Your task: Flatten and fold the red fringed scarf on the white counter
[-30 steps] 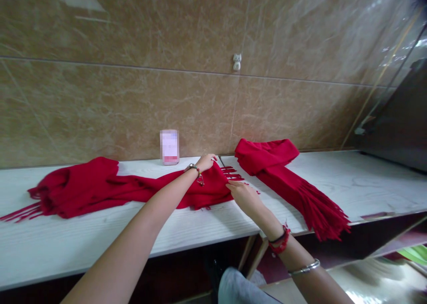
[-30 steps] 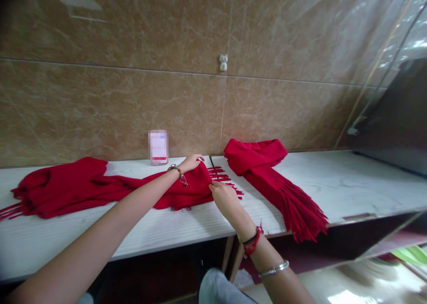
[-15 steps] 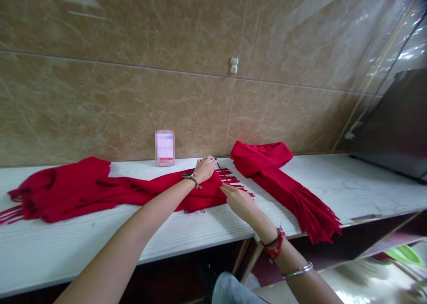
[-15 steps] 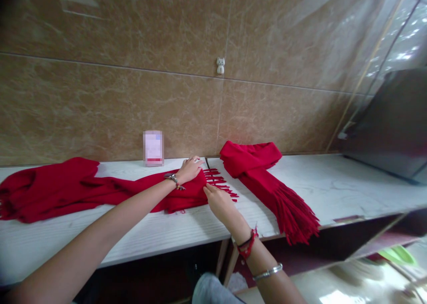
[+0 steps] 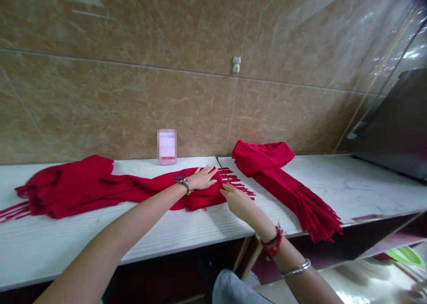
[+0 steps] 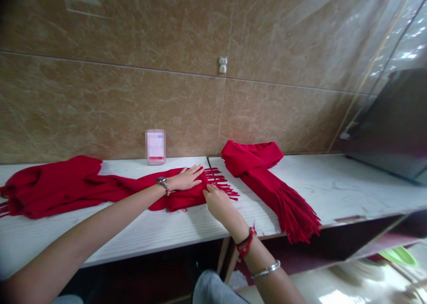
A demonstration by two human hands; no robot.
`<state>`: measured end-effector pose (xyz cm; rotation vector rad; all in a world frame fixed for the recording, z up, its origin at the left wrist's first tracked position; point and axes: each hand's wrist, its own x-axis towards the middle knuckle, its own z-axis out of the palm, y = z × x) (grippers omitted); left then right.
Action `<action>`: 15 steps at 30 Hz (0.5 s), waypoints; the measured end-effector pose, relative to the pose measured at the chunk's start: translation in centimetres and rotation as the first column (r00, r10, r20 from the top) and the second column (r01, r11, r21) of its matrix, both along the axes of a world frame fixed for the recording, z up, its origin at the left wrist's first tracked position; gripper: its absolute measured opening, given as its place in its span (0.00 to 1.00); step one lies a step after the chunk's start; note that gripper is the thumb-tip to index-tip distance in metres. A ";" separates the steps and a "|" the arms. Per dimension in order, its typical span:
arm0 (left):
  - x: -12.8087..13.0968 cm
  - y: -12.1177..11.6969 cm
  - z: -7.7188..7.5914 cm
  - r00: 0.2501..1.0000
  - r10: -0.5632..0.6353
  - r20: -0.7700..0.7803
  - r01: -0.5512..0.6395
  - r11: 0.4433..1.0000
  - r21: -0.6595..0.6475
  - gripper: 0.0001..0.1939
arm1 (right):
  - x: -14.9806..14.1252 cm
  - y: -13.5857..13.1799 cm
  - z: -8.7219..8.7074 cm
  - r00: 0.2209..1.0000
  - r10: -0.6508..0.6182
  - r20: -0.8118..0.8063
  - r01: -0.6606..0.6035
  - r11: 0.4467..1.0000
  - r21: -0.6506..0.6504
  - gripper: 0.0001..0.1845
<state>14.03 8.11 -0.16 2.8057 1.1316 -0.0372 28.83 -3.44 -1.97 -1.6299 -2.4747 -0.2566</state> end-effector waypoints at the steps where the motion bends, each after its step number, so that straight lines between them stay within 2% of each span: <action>1: -0.8 -0.2 0.3 1.000 0.011 0.013 -0.011 1.000 0.012 0.29 | 0.1 0.2 0.0 1.000 0.021 -0.023 -0.021 1.000 0.017 0.22; 3: -3.2 -0.7 1.0 0.999 0.024 0.026 -0.024 1.000 0.013 0.28 | 0.0 0.8 0.1 0.996 0.070 -0.056 -0.066 0.995 0.069 0.23; 5: -6.6 -1.3 1.5 0.997 -0.055 0.048 0.054 0.998 0.028 0.26 | -0.5 1.5 0.0 0.986 0.151 -0.063 -0.143 0.983 0.117 0.23; 7: -10.3 -2.0 1.8 0.994 -0.088 0.066 0.086 0.996 0.031 0.25 | -1.2 2.1 -0.4 0.968 0.246 -0.052 -0.239 0.965 0.105 0.23; 11: -15.8 -3.8 1.5 0.986 -0.161 0.040 0.160 0.987 0.028 0.20 | -1.8 2.6 -1.3 0.950 0.297 -0.100 -0.303 0.951 -0.054 0.23; 13: -17.0 -4.8 1.2 0.985 -0.169 0.026 0.167 0.984 0.060 0.16 | -1.5 2.5 -1.2 0.949 0.266 -0.169 -0.290 0.947 -0.139 0.22; 15: -17.2 -5.8 0.9 0.986 -0.164 0.026 0.161 0.981 0.108 0.16 | -1.0 2.4 -0.8 0.947 0.234 -0.220 -0.281 0.935 -0.214 0.24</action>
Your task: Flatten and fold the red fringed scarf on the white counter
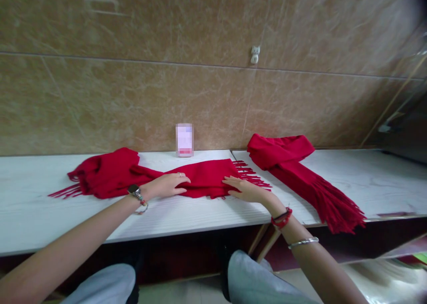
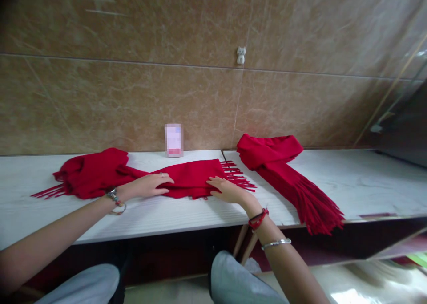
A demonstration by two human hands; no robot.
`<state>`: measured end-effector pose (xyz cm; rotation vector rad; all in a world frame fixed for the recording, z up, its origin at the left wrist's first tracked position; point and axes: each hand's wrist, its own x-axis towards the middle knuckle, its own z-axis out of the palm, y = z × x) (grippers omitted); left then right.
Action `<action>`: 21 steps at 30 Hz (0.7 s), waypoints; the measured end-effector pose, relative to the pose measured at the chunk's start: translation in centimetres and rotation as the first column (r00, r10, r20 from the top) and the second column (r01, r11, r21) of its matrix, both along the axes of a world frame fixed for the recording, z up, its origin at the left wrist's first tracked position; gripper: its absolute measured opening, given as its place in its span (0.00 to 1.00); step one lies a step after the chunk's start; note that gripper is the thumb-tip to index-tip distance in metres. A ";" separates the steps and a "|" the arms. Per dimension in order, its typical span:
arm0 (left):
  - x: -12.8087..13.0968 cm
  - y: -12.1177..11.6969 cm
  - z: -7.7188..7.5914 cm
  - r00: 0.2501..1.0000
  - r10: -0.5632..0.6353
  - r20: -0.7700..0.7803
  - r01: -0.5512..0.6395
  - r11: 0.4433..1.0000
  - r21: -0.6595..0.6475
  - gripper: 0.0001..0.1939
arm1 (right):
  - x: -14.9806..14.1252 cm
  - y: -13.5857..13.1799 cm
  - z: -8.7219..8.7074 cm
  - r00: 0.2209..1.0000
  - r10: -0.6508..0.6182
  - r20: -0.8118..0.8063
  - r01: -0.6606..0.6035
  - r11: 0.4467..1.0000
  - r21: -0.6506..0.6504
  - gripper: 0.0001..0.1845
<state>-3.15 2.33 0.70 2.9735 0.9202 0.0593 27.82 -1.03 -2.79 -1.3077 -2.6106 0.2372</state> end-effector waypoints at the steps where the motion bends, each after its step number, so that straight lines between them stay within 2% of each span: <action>1: 0.2 -0.4 -0.1 1.000 0.004 -0.002 -0.004 1.000 0.023 0.18 | 0.2 0.0 0.2 1.000 -0.001 -0.007 0.001 1.000 -0.031 0.25; 4: 1.3 -1.3 -0.4 0.999 0.013 -0.031 -0.010 0.995 0.095 0.24 | 0.5 0.0 0.8 0.999 0.018 -0.027 -0.020 0.998 -0.062 0.25; 9: 3.3 -1.6 -0.2 0.998 -0.064 -0.016 0.066 0.981 0.182 0.14 | 0.4 -0.1 1.0 0.997 0.057 -0.053 -0.058 0.998 -0.019 0.26; 13: 5.2 -2.2 -0.3 0.994 -0.104 0.009 0.101 0.974 0.204 0.17 | 0.2 -0.5 0.9 0.996 0.057 -0.065 -0.055 0.998 0.033 0.27; 17: 6.9 -2.4 -0.8 0.998 -0.051 -0.025 0.056 0.946 0.318 0.13 | 0.3 -0.4 0.7 0.995 0.043 -0.089 -0.040 0.999 0.035 0.26; 21: 7.0 -2.0 -0.1 1.000 0.008 0.019 -0.014 0.942 0.334 0.09 | 0.9 0.2 0.1 0.991 0.025 -0.129 -0.020 0.999 0.044 0.24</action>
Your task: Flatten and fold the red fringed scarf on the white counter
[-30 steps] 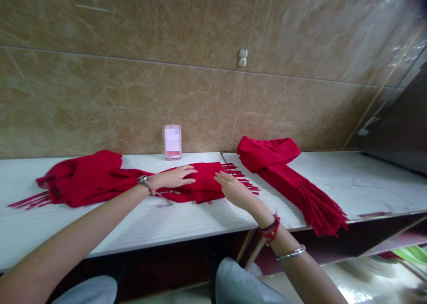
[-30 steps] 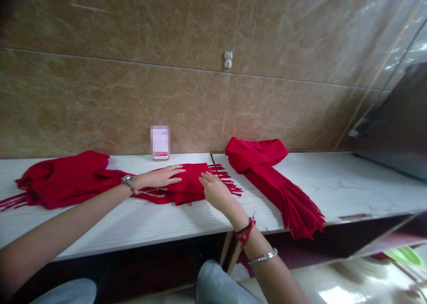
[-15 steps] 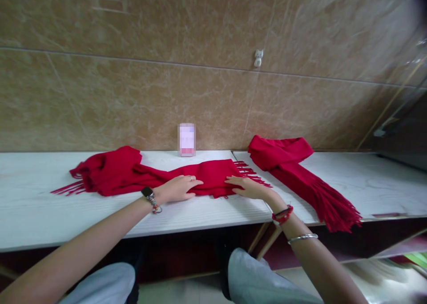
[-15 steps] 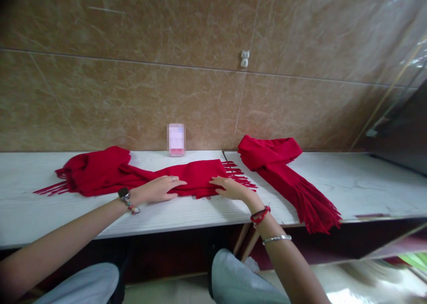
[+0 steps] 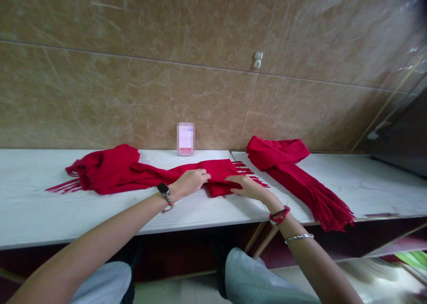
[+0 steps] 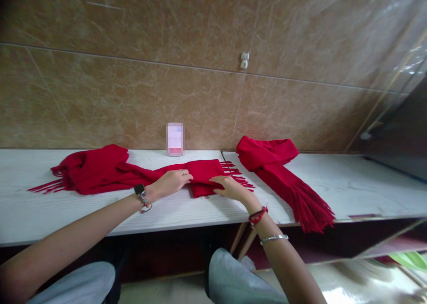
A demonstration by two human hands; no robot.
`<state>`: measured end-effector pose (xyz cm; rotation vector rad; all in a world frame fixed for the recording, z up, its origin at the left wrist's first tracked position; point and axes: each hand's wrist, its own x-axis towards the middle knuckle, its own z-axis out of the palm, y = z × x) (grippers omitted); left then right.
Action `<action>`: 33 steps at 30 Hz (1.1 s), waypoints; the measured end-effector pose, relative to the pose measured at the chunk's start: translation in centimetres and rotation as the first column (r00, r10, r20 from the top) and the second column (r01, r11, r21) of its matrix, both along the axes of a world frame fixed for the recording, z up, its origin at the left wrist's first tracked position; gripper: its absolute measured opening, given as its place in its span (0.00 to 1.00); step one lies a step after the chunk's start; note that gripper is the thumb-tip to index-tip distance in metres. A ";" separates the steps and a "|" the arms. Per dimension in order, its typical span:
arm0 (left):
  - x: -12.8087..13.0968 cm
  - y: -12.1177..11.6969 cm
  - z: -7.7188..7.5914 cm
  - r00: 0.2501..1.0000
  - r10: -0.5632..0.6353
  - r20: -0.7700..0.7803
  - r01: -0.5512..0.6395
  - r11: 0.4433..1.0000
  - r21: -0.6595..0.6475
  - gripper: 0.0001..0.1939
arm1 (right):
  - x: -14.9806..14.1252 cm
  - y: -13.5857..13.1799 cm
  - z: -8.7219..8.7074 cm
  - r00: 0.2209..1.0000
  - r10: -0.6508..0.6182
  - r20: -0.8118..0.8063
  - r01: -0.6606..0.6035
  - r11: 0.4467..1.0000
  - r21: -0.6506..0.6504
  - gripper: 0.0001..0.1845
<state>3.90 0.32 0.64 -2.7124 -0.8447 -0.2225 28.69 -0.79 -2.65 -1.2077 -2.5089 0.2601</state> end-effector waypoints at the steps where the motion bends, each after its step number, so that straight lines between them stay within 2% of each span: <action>1: -0.1 0.1 0.3 1.000 0.009 0.015 -0.009 1.000 0.002 0.09 | 0.1 0.2 -0.2 1.000 -0.005 -0.016 0.005 1.000 0.016 0.24; 5: -0.5 0.0 1.1 1.000 0.006 -0.010 -0.005 0.999 0.034 0.11 | 0.3 0.3 -0.6 0.994 -0.083 -0.073 0.093 0.986 0.136 0.21; 8: -0.4 -0.5 1.4 0.997 -0.008 -0.072 0.011 0.999 0.048 0.12 | 0.5 -0.1 -0.3 0.985 -0.143 -0.100 0.162 0.962 0.220 0.16; 12: -0.4 -1.3 1.5 0.999 -0.006 -0.035 0.009 0.997 0.077 0.12 | 1.2 -0.8 0.3 0.989 -0.079 -0.125 0.113 0.950 0.290 0.14; 16: -0.6 -2.3 -0.1 0.989 -0.114 -0.092 0.117 0.993 0.029 0.13 | 1.9 -1.1 0.2 1.000 0.030 -0.011 -0.027 0.980 0.195 0.15; 19: -0.7 -2.6 -1.2 0.988 -0.128 -0.089 0.126 0.991 -0.034 0.14 | 2.0 -1.3 0.2 0.999 0.034 0.014 -0.036 0.989 0.144 0.17; 23: -0.7 -2.2 -0.6 0.996 -0.079 -0.034 0.078 0.996 -0.047 0.15 | 2.0 -1.6 0.8 1.000 -0.022 0.020 0.019 0.988 0.150 0.18; 26: -0.7 -2.1 -0.2 0.997 -0.076 0.002 0.076 0.995 -0.063 0.16 | 2.3 -1.7 1.2 1.000 -0.017 0.002 0.016 0.987 0.157 0.17; 33: -1.1 -2.0 -1.4 0.995 -0.097 -0.018 0.091 0.976 -0.196 0.20 | 2.9 -1.9 1.4 0.998 0.004 0.065 -0.009 0.997 0.076 0.15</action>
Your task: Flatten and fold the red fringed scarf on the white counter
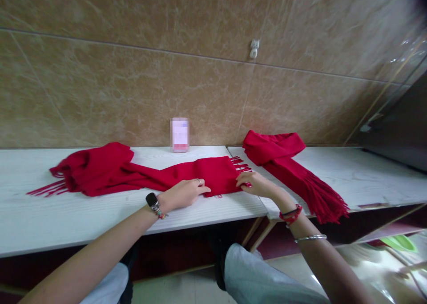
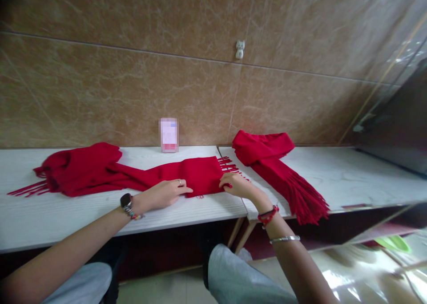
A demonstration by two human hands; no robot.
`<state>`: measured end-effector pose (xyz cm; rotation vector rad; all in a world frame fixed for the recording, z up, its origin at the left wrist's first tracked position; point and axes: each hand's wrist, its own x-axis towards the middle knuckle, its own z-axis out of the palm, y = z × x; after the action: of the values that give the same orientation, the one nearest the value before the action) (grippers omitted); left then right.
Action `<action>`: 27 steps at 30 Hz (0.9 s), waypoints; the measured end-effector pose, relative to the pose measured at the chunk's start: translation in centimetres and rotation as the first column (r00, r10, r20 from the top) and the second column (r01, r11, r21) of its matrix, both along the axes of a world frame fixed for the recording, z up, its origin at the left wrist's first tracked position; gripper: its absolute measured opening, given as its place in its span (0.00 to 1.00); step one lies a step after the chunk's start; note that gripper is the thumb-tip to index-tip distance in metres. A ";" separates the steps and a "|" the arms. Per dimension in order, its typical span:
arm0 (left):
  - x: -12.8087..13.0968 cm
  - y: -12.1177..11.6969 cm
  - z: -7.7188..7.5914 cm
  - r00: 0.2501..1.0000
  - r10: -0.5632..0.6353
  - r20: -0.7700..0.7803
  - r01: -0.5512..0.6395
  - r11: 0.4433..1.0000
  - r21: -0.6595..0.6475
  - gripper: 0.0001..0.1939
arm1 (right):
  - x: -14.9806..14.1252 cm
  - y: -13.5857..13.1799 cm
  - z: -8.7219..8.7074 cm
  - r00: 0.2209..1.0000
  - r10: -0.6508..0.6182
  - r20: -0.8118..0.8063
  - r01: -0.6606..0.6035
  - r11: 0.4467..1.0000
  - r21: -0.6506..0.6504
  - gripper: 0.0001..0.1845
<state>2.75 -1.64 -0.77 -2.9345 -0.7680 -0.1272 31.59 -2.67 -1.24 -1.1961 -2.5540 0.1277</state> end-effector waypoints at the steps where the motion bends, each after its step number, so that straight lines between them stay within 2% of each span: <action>1: 0.1 0.2 0.2 1.000 -0.003 0.011 0.003 1.000 -0.018 0.19 | 0.0 0.0 0.1 1.000 0.006 0.007 -0.006 1.000 -0.006 0.14; 4: 1.1 1.2 1.2 0.998 -0.051 0.044 0.053 0.996 -0.067 0.12 | 0.0 0.1 0.6 0.999 0.029 0.018 -0.028 0.999 -0.044 0.12; 7: 3.2 3.0 1.7 0.988 -0.050 0.143 0.059 0.996 -0.062 0.15 | -0.1 0.2 1.2 0.999 0.040 0.035 -0.037 0.994 -0.102 0.10; 9: 4.8 4.2 1.3 0.977 0.038 0.212 -0.030 0.999 -0.041 0.17 | -0.1 0.1 1.5 0.998 0.049 0.035 -0.044 0.990 -0.137 0.10; 11: 6.1 5.3 0.3 0.970 0.167 0.174 -0.152 0.984 -0.098 0.20 | 0.1 0.1 1.6 0.999 0.027 0.017 -0.024 0.989 -0.143 0.11; 14: 7.1 6.4 -1.6 0.955 0.295 0.029 -0.280 0.928 -0.245 0.27 | 0.5 0.5 1.5 0.981 -0.169 -0.097 0.168 0.986 -0.019 0.11; 16: 7.2 6.7 -2.6 0.954 0.297 0.030 -0.279 0.923 -0.265 0.27 | 0.6 1.5 1.4 0.914 -0.346 -0.211 0.363 0.930 0.048 0.12; 19: 7.0 6.8 -3.5 0.961 0.251 0.117 -0.224 0.952 -0.209 0.27 | -0.1 4.2 1.2 0.793 -0.566 -0.227 0.570 0.820 -0.053 0.16; 22: 6.8 6.8 -3.7 0.950 0.268 0.162 -0.236 0.952 -0.195 0.28 | -1.0 7.8 0.7 0.738 -0.664 -0.123 0.643 0.747 -0.171 0.19; 27: 6.7 6.7 -3.6 0.932 0.336 0.139 -0.297 0.924 -0.241 0.33 | -1.4 11.8 -0.3 0.734 -0.675 -0.076 0.645 0.728 -0.234 0.22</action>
<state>9.41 5.09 -4.34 -2.9715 -1.3559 -0.2989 30.17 9.13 -1.57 -2.0138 -1.8575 0.2903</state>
